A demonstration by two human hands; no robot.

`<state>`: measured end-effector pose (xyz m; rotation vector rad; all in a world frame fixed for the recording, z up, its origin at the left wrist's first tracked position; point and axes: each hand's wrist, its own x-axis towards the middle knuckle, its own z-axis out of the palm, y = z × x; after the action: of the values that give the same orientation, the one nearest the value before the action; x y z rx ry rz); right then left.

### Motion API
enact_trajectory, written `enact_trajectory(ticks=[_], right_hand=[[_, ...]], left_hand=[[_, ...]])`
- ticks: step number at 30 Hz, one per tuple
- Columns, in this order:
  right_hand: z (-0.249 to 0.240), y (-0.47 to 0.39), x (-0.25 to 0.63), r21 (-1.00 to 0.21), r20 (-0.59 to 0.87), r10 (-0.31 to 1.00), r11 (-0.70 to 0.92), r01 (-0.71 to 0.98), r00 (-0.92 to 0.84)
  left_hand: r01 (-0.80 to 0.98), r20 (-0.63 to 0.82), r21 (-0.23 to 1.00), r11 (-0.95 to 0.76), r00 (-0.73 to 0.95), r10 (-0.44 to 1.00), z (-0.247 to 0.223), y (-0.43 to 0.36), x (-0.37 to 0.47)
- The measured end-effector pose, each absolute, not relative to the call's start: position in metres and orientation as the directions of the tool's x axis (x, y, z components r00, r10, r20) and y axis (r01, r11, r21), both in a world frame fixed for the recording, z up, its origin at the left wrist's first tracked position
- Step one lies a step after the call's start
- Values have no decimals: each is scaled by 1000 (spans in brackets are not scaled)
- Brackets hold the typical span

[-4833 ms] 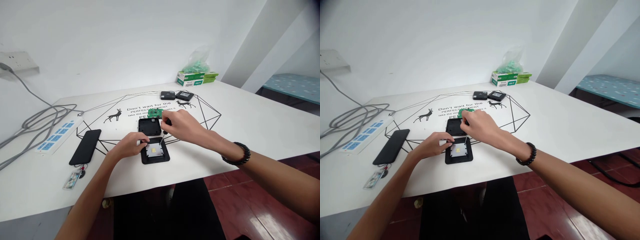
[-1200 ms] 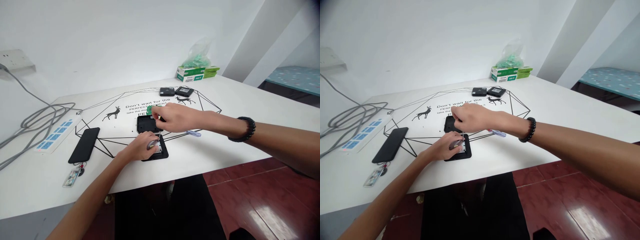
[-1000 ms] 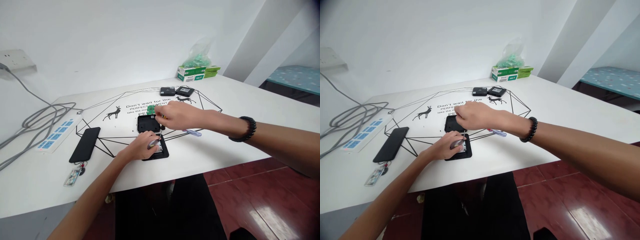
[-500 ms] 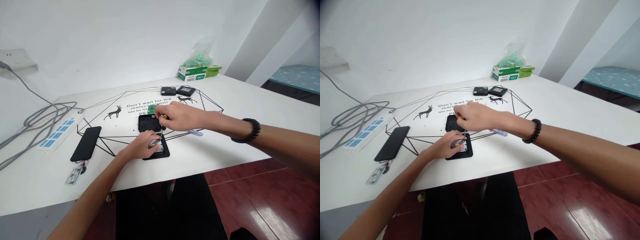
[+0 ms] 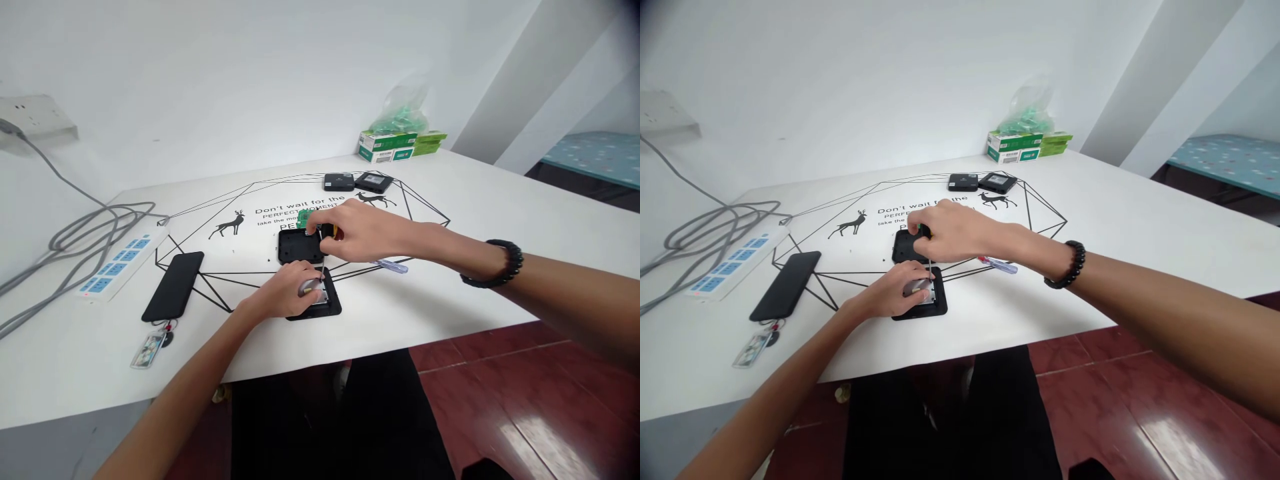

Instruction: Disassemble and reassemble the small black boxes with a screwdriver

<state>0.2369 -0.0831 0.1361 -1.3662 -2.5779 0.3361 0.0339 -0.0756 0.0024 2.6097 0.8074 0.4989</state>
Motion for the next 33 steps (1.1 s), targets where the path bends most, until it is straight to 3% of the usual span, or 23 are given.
enact_trajectory(ticks=[3,11,15,22,25,28,33], right_hand=[[134,-84,238,-237,105,856,516,823,-507],[133,-87,244,-263,64,883,465,845,-466],[132,-88,250,-328,42,885,451,830,-464],[127,-88,255,-339,62,889,447,828,-454],[124,-90,252,-325,102,913,407,854,-396],[125,-98,248,-337,148,878,477,812,-455],[133,-122,250,-328,288,888,444,834,-359]], left_hand=[[458,246,442,-771,765,595,0,-75,35],[386,355,483,-786,734,578,-9,-66,37],[395,348,498,-772,724,595,-8,-67,39],[453,306,509,-732,699,646,-1,-72,46],[492,255,521,-697,690,678,1,-72,48],[509,222,552,-661,674,705,2,-71,52],[551,297,488,-677,625,722,7,-70,50]])
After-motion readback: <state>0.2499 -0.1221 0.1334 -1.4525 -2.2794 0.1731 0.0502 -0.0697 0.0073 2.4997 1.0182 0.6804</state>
